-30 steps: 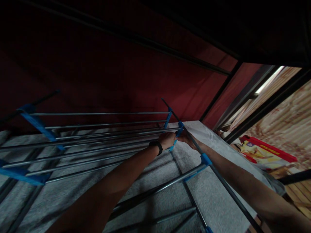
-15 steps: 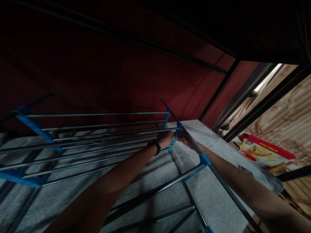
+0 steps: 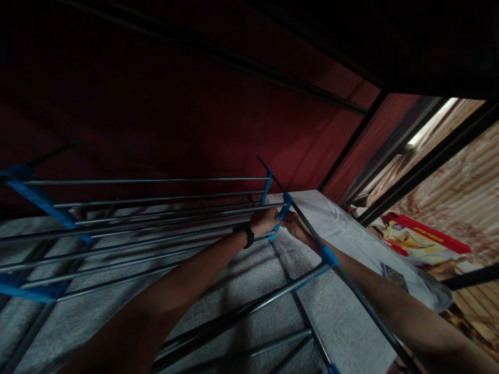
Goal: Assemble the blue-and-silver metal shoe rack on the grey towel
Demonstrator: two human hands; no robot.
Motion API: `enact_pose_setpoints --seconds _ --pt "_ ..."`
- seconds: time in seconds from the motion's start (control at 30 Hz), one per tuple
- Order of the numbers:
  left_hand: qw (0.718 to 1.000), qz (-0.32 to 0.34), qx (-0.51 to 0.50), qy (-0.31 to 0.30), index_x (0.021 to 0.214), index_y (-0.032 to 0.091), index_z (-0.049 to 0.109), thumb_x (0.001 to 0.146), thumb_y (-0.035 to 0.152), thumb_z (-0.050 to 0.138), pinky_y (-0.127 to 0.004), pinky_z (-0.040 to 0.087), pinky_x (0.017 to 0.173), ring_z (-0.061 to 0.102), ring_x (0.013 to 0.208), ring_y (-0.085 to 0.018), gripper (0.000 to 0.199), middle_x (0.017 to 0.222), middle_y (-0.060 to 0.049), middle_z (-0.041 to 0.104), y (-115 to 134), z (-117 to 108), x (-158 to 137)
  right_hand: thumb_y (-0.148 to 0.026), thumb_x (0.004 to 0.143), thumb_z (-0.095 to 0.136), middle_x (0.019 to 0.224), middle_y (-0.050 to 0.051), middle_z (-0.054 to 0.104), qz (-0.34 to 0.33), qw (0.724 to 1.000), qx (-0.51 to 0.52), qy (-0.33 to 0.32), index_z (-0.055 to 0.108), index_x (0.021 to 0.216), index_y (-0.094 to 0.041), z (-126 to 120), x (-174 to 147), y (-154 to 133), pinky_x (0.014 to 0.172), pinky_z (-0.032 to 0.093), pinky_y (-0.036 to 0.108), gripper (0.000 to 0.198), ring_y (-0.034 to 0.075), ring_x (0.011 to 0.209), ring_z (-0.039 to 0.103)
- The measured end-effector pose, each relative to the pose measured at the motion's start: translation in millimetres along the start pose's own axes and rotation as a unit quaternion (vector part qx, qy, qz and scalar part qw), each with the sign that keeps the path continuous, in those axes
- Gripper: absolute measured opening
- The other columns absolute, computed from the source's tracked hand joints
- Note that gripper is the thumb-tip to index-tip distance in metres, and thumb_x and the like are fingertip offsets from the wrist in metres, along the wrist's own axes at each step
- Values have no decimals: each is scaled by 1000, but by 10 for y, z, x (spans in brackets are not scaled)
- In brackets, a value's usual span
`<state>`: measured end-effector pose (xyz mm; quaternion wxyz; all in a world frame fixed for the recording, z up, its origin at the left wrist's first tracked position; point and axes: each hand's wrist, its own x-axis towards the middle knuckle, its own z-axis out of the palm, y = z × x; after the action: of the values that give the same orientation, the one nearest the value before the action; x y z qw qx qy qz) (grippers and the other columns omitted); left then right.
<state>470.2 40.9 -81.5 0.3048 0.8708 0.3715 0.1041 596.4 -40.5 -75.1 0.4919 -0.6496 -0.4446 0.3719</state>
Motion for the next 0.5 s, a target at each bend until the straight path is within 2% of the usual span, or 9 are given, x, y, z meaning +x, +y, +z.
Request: enact_pose_setpoints --seconds 0.17,0.33,0.4,0.5 --pt "1000 5 4 -6 111 24 68 90 34 61 -27 48 76 68 95 -21 24 106 -4 75 5 0 31 -5 67 64 63 1 56 -14 997 -69 21 62 62 -20 38 -72 -98 80 46 33 16 22 83 54" --pt "1000 18 17 9 115 25 66 93 34 57 -33 51 85 68 105 -25 26 116 -6 73 26 31 20 -5 71 62 63 2 57 -16 997 -76 9 58 59 -21 80 -103 -180 85 47 33 20 24 91 57" --pt "996 72 39 37 122 24 63 95 26 54 -35 50 96 64 116 -25 29 125 -8 70 13 51 -65 -9 74 63 65 2 60 -17 998 -63 -3 59 63 -22 83 -128 -187 86 48 34 17 25 94 59" --pt "975 182 81 103 138 21 51 96 19 52 -38 42 113 53 134 -24 42 143 -11 59 -81 93 -298 -14 75 67 76 2 68 -19 998 -28 -43 66 73 -22 36 -181 -149 89 50 34 9 25 99 61"
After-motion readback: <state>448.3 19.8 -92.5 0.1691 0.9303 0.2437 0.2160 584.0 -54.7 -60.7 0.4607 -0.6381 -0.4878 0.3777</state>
